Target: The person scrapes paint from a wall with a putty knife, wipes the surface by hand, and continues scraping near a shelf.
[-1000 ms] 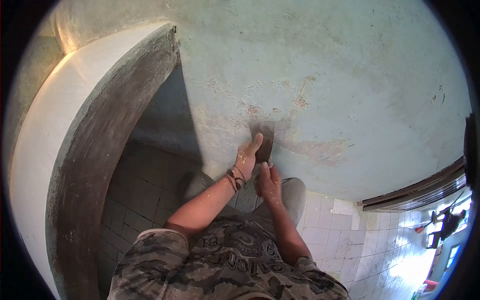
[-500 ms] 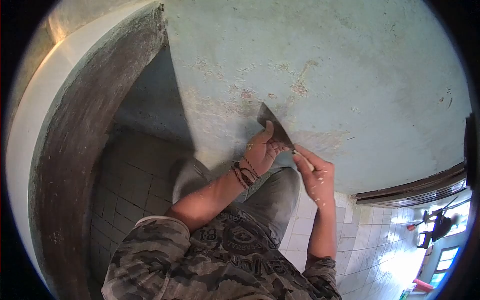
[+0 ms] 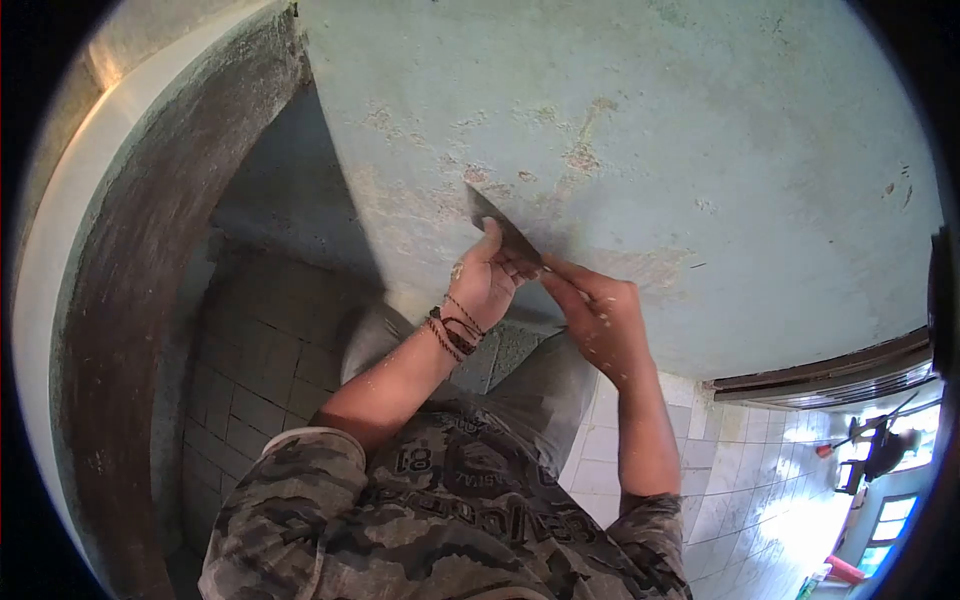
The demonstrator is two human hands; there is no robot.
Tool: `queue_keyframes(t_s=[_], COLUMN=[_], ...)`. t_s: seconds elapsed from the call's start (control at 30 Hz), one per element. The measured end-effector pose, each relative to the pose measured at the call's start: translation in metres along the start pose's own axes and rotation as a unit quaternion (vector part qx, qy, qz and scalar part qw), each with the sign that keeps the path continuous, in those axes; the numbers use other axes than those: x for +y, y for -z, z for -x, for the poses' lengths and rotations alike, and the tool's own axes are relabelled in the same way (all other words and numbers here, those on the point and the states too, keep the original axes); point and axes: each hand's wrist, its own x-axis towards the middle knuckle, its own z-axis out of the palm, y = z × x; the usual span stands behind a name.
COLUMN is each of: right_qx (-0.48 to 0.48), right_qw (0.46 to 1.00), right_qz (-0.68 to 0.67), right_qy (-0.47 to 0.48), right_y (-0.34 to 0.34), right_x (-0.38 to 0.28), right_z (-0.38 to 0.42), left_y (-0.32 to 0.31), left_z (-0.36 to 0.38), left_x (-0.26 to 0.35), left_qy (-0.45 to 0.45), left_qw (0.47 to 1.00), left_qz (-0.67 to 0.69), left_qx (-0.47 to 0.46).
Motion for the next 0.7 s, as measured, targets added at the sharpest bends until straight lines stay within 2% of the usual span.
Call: queue_keyframes(t_s=[0.07, 0.1, 0.17, 0.2, 0.27, 0.37, 0.4, 0.47, 0.6, 0.7], right_qx=[0.019, 0.017, 0.045, 0.043, 0.031, 0.034, 0.033, 0.027, 0.022, 0.041], right_qw=[0.999, 0.999, 0.999, 0.999, 0.999, 0.994, 0.994, 0.998, 0.998, 0.995], right_qz=[-0.039, -0.038, 0.007, 0.007, -0.018, -0.078, -0.076, -0.033, -0.058, -0.083], right_qy=[-0.029, -0.023, -0.016, -0.022, -0.004, -0.070, -0.066, 0.042, 0.014, -0.023], right_y=[0.007, 0.007, 0.008, 0.006, 0.004, 0.008, 0.002, -0.016, -0.017, -0.020], right_x=[0.008, 0.009, -0.004, -0.004, -0.002, 0.006, 0.005, 0.000, -0.003, 0.001], right_z=[0.009, 0.005, 0.007, 0.012, 0.014, 0.014, 0.006, -0.002, 0.010, 0.010], left_y=[-0.003, -0.004, 0.000, 0.003, -0.002, -0.013, -0.006, 0.016, 0.012, 0.006], left_z=[0.004, -0.003, -0.005, -0.002, 0.003, 0.007, 0.000, -0.008, 0.005, 0.004], left_x=[-0.006, -0.008, -0.017, -0.019, -0.011, -0.009, -0.006, -0.004, 0.002, 0.000], left_qy=[0.069, 0.063, 0.011, 0.016, 0.037, 0.074, 0.070, -0.024, 0.021, 0.040], left_qw=[0.997, 0.998, 0.995, 0.995, 0.999, 0.997, 0.997, 0.999, 0.999, 0.999], left_qz=[0.007, 0.008, 0.016, 0.018, -0.001, -0.025, -0.023, 0.036, -0.021, -0.002], left_qx=[-0.022, -0.023, -0.101, -0.097, -0.030, -0.016, -0.018, -0.019, 0.018, -0.009])
